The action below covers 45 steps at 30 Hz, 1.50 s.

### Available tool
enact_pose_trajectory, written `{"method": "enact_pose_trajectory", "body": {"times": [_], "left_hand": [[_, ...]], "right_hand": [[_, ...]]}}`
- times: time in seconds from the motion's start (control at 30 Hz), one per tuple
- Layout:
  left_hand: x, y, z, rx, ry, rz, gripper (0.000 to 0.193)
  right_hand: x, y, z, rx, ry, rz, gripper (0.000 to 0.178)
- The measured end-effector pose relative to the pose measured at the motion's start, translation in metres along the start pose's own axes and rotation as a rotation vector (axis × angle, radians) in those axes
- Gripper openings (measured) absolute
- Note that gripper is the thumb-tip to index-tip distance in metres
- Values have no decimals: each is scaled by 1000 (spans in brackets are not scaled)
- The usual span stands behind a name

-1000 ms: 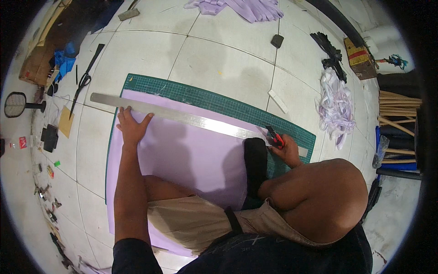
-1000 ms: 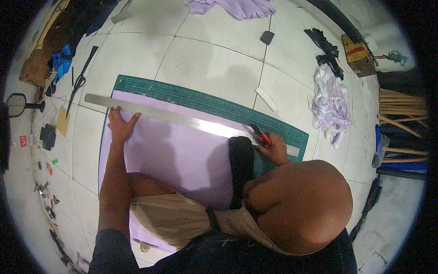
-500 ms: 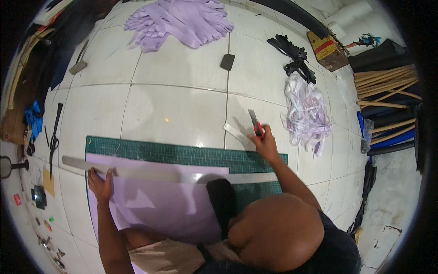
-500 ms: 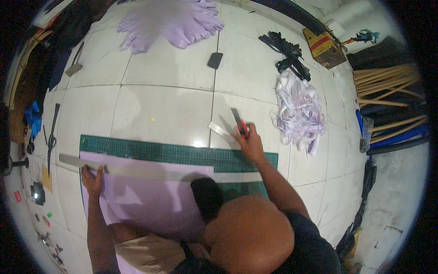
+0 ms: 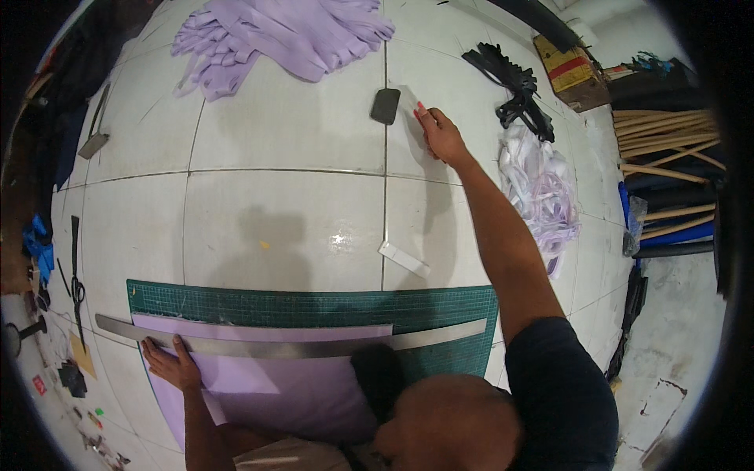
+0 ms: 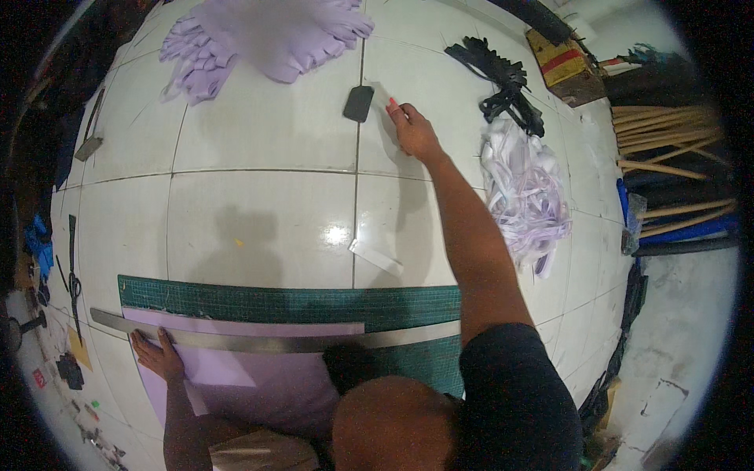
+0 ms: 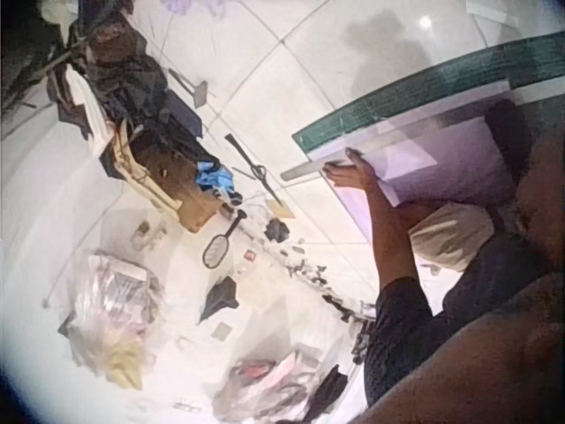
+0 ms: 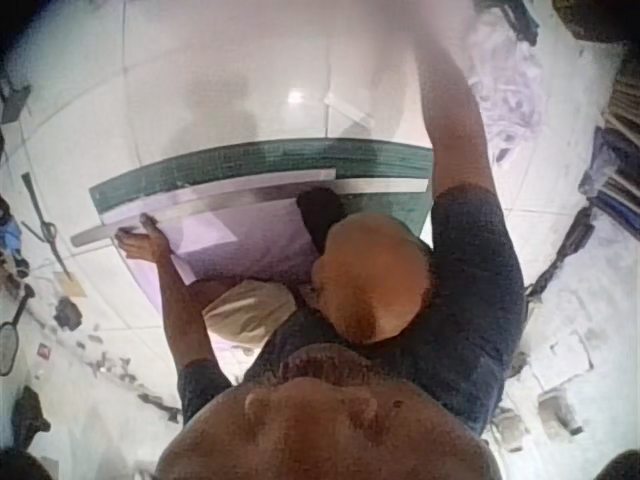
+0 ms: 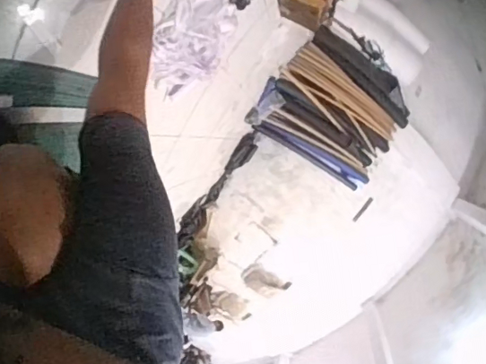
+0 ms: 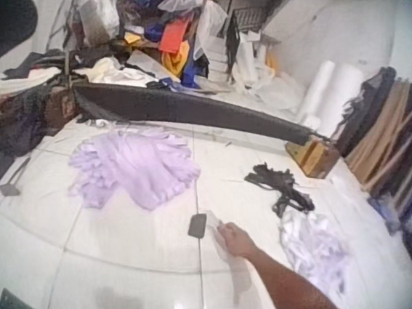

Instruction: The person cuts a large piece of purple fabric into strips using a utility knife and a long metal ruler on a cutting mat.

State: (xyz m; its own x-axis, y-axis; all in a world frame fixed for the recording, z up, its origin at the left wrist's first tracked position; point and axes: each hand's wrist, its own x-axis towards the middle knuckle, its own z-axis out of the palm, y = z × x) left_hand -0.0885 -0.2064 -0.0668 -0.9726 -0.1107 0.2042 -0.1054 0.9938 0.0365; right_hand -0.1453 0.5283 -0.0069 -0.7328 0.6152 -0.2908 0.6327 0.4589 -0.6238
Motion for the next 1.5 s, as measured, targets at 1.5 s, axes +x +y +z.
{"method": "enact_pose_trajectory", "body": {"times": [1.5], "left_hand": [[0, 16, 12, -75, 42, 11, 83]], "right_hand": [[-244, 82, 8, -402, -171, -209, 60]]}}
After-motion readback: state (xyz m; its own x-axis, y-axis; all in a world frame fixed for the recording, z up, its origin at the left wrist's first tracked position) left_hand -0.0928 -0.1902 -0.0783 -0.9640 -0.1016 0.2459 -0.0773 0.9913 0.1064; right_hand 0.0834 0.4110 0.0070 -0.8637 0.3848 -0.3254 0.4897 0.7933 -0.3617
